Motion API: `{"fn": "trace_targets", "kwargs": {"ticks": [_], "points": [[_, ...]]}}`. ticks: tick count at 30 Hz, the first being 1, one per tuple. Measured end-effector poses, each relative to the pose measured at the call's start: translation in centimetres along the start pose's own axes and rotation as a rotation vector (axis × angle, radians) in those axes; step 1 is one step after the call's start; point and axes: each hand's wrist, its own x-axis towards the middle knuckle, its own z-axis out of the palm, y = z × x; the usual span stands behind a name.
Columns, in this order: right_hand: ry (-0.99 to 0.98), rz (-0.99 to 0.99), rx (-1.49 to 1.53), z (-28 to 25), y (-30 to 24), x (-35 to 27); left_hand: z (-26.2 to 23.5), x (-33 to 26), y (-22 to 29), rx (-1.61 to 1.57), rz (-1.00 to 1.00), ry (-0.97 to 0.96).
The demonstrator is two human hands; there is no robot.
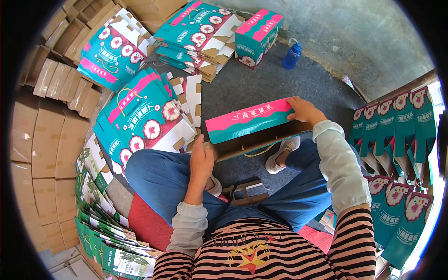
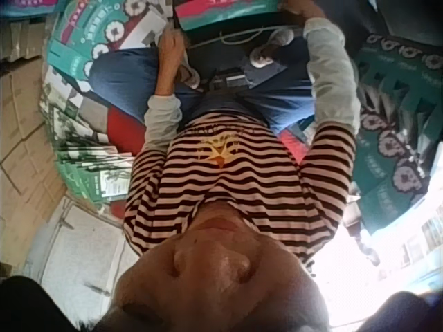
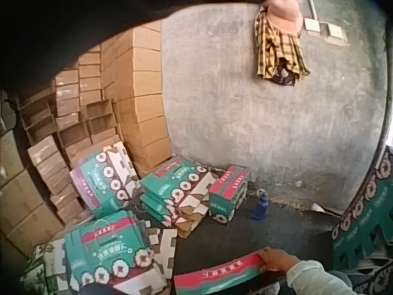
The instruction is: The person assembles cardboard gift boxes by picking up flat cardboard blanks, folding and fitting the inserts and flaps together by hand, and stacking the completed boxes.
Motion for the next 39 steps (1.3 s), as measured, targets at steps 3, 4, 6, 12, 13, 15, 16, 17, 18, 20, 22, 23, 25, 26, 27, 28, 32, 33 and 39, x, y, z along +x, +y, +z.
{"fn": "trace_targets", "kwargs": {"ticks": [3, 4, 6, 12, 13, 15, 16, 17, 18, 20, 22, 23, 25, 26, 27, 28, 32, 33, 39], "points": [[-0.030, 0.064, -0.274, -0.2, -2.3, 1.2, -0.5, 0.3, 0.1, 0.014, 0.041, -0.026], [-0.046, 0.082, -0.414, -0.3, -3.1, 1.6, -0.5, 0.3, 0.3, 0.015, 0.039, -0.024], [-0.031, 0.054, -0.398, 0.1, -3.7, 2.2, -0.5, 0.4, 1.3, 0.058, 0.046, -0.104], [-0.036, 0.066, -0.395, -0.2, -5.1, 3.1, 0.2, 1.4, 2.2, 0.032, 0.044, -0.094], [-0.042, 0.105, -0.389, -0.1, -5.1, 3.2, 0.4, 1.7, 1.9, 0.032, 0.041, -0.091], [-0.028, 0.115, -0.406, 0.4, -4.8, 3.5, 1.0, 2.4, 1.2, -0.128, 0.015, -0.146], [-0.012, 0.127, -0.419, 0.6, -4.6, 3.6, 1.4, 2.9, 0.9, -0.130, 0.014, -0.146], [-0.015, 0.123, -0.418, 0.8, -4.5, 3.7, 1.8, 3.4, 0.2, -0.225, -0.026, -0.193], [-0.015, 0.125, -0.405, 0.7, -4.6, 3.7, 2.0, 3.8, -0.5, -0.320, -0.063, -0.237], [-0.013, 0.128, -0.392, 0.7, -4.6, 3.8, 2.1, 4.8, -1.8, -0.288, -0.042, -0.274], [0.002, 0.109, -0.408, 0.9, -4.5, 3.9, 2.0, 5.8, -2.7, -0.255, -0.017, -0.312], [0.002, 0.110, -0.409, 0.9, -4.5, 3.8, 1.9, 6.1, -2.6, -0.162, 0.040, -0.333], [-0.012, 0.097, -0.405, 0.9, -4.6, 3.7, 1.9, 6.9, -2.4, -0.069, 0.096, -0.352], [-0.011, 0.100, -0.407, 0.8, -4.5, 3.5, 1.9, 7.3, -1.4, 0.090, 0.128, -0.370], [-0.013, 0.084, -0.422, 0.8, -4.4, 3.2, 2.0, 7.5, -0.5, 0.249, 0.161, -0.387], [-0.016, 0.068, -0.436, 0.7, -4.2, 3.0, 2.3, 7.4, 0.1, 0.245, 0.164, -0.388], [-0.065, 0.116, -0.358, -1.3, -2.4, 3.0, 2.9, 7.6, 0.6, 0.456, 0.189, -0.412], [-0.092, 0.217, -0.305, -2.2, -2.1, 3.0, 2.8, 7.7, 0.4, 0.463, 0.185, -0.443], [-0.391, 0.370, 0.528, -4.8, -2.4, 1.1, 2.7, 8.1, -0.5, 0.483, 0.237, -0.447]]}}
